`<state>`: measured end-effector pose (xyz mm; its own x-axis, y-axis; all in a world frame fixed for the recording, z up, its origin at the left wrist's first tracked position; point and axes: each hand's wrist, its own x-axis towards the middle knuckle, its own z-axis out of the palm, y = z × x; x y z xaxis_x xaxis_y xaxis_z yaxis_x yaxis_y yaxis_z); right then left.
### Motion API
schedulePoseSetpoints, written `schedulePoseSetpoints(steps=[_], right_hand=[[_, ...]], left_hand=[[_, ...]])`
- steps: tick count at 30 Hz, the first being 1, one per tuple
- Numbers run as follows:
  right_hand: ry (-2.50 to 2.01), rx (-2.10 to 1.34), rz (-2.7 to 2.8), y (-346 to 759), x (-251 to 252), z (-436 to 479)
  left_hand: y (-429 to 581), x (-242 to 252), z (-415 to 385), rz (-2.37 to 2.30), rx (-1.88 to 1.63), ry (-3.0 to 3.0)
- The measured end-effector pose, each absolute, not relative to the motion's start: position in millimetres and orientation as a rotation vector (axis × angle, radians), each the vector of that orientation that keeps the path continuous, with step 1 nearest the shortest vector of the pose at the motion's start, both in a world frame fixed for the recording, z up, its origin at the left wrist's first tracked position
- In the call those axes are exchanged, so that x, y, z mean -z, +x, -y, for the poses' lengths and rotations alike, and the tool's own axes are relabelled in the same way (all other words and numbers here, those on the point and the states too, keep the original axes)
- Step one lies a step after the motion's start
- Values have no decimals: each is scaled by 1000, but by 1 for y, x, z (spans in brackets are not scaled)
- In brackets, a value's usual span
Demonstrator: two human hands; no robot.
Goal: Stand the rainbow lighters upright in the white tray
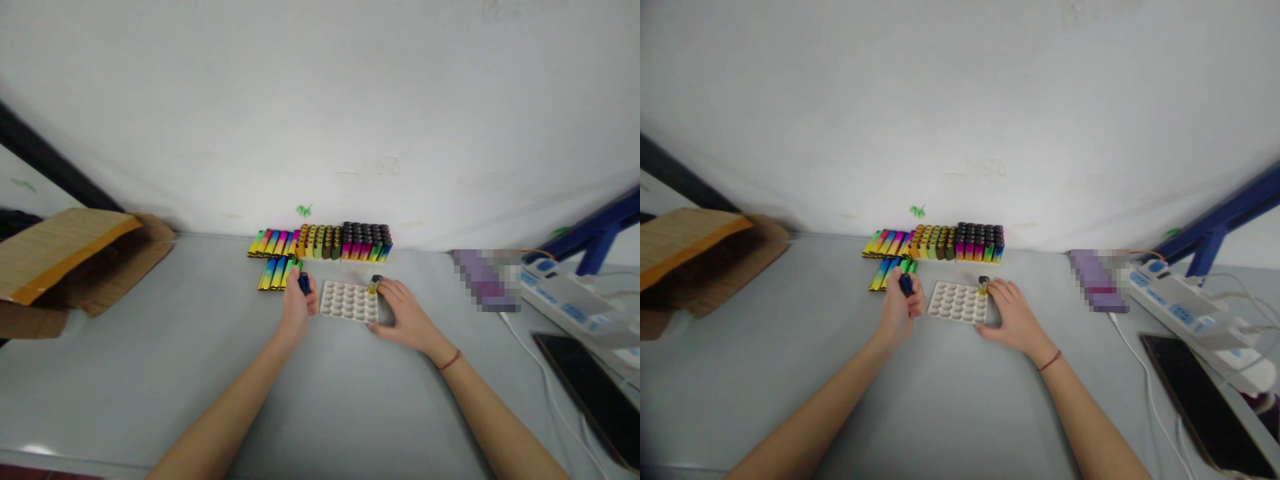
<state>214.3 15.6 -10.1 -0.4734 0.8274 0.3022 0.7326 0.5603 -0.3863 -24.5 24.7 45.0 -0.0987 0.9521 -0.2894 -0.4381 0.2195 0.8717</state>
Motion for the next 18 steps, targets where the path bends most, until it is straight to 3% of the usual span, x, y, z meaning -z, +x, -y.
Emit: schedulePoseSetpoints(steps=[11, 18], right_hand=[[-1239, -279, 2342, 214, 8, -15], [-1253, -274, 2348, 214, 8, -16]], left_hand=[[-27, -49, -26, -1109, -1277, 540], [-21, -39, -25, -1012, -1311, 795]])
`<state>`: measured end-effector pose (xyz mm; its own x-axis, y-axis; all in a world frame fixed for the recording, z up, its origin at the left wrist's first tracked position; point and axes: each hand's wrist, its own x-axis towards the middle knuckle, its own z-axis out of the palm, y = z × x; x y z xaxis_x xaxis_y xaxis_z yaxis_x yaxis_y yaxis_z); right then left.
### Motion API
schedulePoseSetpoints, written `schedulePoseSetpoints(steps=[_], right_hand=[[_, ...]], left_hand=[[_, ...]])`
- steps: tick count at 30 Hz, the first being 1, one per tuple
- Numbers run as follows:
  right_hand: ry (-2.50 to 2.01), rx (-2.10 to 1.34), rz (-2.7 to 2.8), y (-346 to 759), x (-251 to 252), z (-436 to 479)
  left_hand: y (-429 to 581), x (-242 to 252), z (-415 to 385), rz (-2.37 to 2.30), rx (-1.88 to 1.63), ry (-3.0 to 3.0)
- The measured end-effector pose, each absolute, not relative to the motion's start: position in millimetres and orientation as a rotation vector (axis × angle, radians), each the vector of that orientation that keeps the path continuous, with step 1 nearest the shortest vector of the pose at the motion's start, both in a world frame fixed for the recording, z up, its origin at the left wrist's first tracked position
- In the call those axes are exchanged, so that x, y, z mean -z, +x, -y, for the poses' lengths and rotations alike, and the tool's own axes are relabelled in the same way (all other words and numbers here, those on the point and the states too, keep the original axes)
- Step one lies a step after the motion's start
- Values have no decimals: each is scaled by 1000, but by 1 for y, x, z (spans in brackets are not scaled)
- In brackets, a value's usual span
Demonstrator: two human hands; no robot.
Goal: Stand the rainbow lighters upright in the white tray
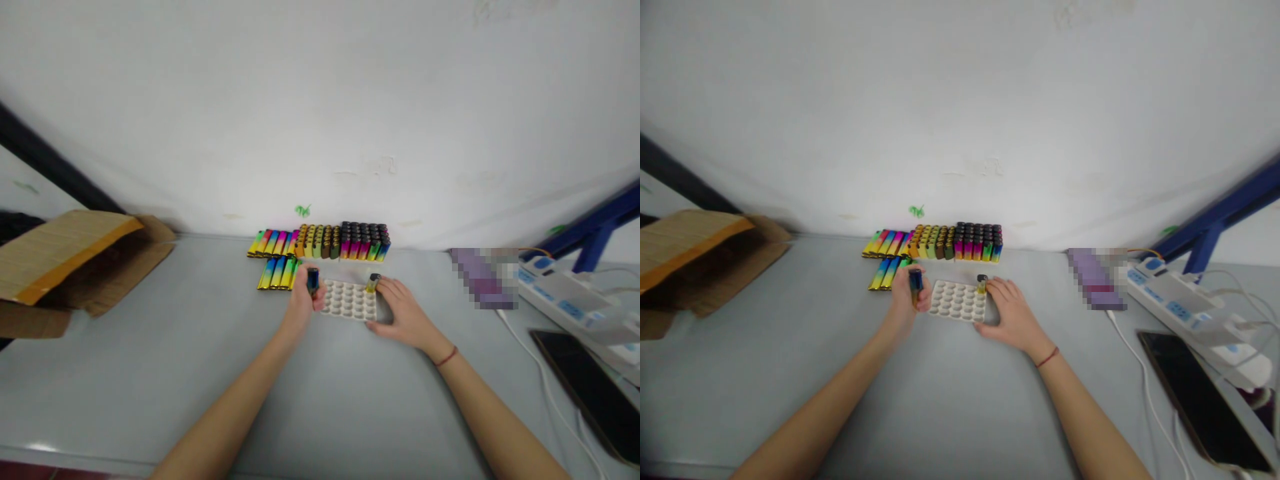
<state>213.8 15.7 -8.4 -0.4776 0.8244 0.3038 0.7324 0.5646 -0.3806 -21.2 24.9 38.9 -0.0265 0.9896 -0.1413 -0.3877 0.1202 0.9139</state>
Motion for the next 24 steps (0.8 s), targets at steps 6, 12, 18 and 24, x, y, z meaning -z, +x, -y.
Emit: schedulePoseSetpoints(steps=[6, 12, 18, 24], right_hand=[[-1244, -286, 2343, 212, 7, -16], [-1261, -307, 2330, 211, 8, -16], [-1245, -318, 2328, 210, 6, -17], [-1246, -317, 2316, 209, 7, -16]], left_hand=[[-8, -41, -19, -964, -1276, 1409], [10, -40, -30, -1017, -1134, 1775], [12, -34, -32, -1117, -1025, 1893], [12, -29, -33, -1130, -984, 2064]])
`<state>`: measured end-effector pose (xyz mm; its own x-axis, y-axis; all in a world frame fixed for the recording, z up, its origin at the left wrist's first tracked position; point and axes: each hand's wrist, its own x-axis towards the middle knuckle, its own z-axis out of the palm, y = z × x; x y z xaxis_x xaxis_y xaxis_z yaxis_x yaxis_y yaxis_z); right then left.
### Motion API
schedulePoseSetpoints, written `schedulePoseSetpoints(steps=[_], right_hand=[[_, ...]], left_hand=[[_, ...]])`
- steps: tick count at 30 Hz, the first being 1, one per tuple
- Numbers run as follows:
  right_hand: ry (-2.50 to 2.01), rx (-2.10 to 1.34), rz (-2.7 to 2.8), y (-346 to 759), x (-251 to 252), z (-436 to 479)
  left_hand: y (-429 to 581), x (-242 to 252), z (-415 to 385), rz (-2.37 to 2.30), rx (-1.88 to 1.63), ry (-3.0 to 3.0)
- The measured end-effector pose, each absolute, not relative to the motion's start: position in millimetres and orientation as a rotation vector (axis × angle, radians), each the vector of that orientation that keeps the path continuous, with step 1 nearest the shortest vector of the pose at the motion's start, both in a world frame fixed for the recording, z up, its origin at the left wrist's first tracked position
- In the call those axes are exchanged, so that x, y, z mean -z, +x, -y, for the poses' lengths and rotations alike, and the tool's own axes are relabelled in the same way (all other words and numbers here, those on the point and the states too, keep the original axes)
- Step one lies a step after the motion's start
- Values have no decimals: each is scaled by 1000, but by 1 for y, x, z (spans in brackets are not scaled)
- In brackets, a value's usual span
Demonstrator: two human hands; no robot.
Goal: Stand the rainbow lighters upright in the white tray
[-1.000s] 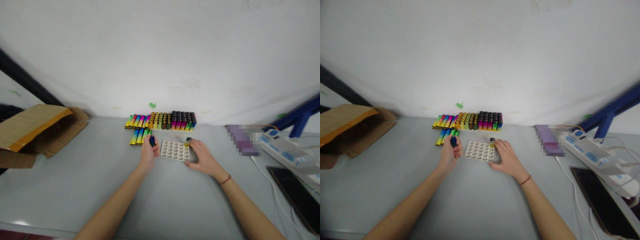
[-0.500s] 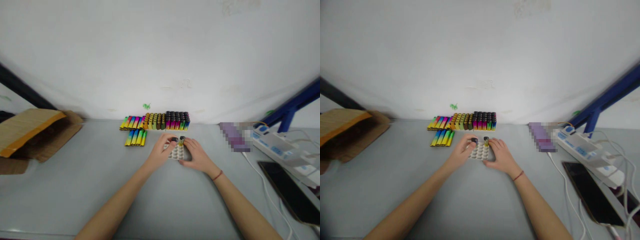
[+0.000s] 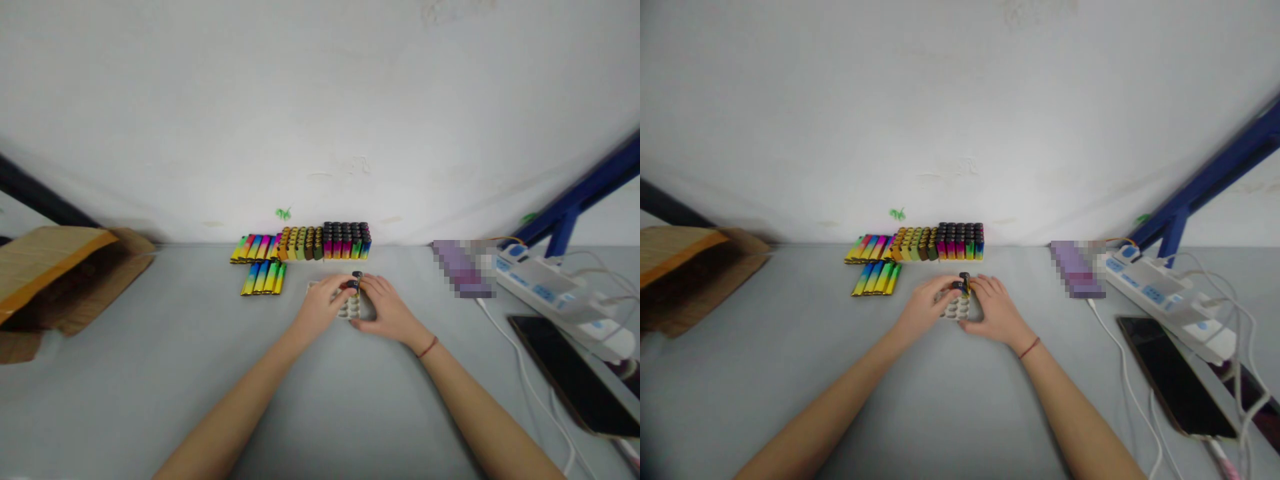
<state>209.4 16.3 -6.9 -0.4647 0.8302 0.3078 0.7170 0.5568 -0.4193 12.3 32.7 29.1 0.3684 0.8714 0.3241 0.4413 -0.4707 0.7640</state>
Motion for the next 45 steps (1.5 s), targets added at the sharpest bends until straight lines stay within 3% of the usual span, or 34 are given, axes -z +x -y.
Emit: schedulePoseSetpoints(steps=[18, 25, 30, 35, 45], right_hand=[[-1269, -277, 2331, 212, 9, -16], [-1265, -261, 2338, 212, 9, -16], [-1285, -259, 2357, 213, 9, -16], [-1276, -249, 2347, 214, 11, -15], [-1263, -261, 2363, 215, 10, -16]], left_hand=[[3, -29, -26, -1196, -1026, 2412], [-54, -44, -47, -1715, -1137, 2284], [-116, -49, -62, -2331, -808, 1990], [-147, -46, -69, -2282, -360, 1803], [-150, -42, -70, -2252, -428, 1788]])
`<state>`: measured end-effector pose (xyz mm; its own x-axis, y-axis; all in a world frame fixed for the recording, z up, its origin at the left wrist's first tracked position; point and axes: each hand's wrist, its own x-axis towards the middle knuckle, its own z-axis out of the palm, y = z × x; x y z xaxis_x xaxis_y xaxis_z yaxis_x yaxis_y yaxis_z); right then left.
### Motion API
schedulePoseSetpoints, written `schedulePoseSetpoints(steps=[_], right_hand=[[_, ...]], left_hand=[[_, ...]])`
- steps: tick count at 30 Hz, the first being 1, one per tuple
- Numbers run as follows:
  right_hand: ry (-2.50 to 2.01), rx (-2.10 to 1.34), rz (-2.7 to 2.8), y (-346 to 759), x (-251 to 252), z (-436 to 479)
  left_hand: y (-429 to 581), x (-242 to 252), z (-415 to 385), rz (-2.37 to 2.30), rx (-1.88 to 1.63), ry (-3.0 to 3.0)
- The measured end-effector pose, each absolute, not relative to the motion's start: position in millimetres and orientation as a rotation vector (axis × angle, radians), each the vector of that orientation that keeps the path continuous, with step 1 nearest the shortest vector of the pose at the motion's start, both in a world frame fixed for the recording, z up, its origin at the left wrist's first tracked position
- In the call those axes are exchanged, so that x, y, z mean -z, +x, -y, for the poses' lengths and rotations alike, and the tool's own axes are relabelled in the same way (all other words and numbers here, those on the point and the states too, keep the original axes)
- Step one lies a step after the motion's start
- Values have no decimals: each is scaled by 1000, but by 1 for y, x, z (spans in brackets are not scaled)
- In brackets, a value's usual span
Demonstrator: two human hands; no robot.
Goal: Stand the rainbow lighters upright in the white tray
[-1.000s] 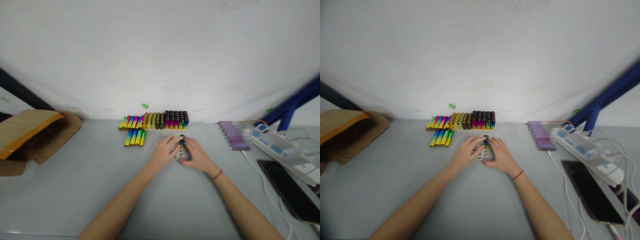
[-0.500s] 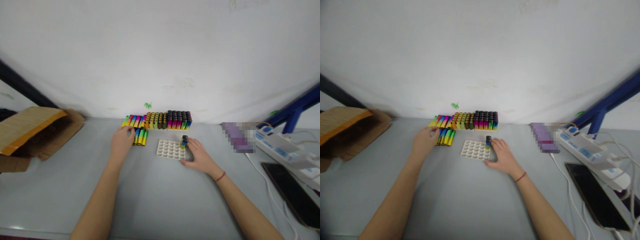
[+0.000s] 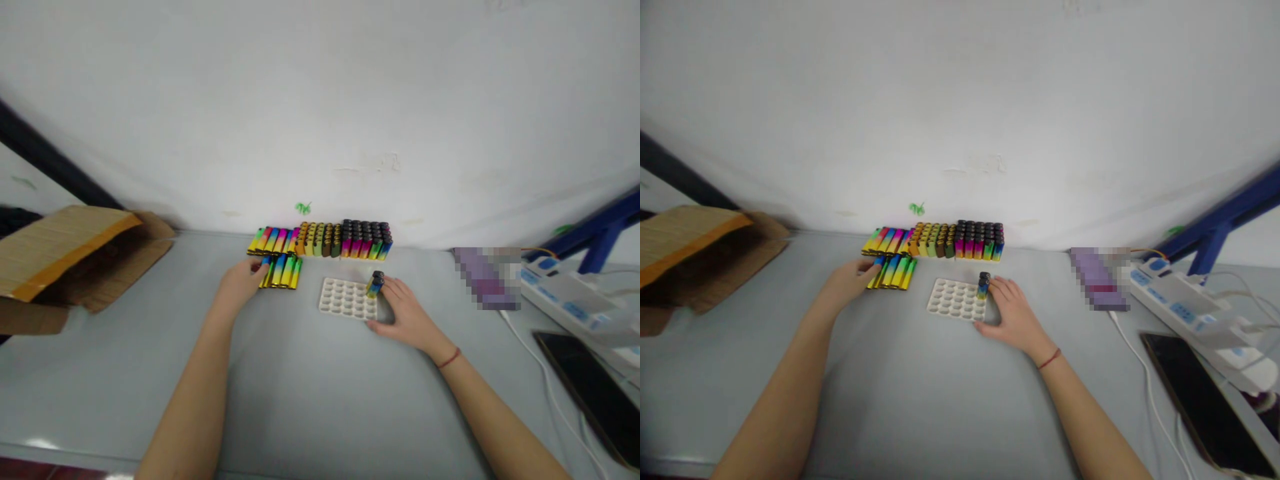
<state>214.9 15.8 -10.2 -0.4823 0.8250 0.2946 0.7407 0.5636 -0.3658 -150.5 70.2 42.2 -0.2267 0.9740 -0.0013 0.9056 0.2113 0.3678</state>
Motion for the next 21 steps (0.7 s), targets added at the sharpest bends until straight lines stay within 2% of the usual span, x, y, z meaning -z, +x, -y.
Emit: schedulePoseSetpoints(steps=[5, 11, 16, 21], right_hand=[[-1259, -253, 2355, 215, 10, -16], [-1256, -246, 2351, 215, 11, -16], [-1256, -240, 2350, 215, 12, -15], [-1265, -242, 2347, 215, 11, -15]], left_hand=[[-156, -49, -68, -2182, -719, 1604], [-127, -67, -63, -1654, -1232, 1108], [-88, -70, -60, -1328, -1324, 972], [-63, -67, -56, -1213, -1285, 794]])
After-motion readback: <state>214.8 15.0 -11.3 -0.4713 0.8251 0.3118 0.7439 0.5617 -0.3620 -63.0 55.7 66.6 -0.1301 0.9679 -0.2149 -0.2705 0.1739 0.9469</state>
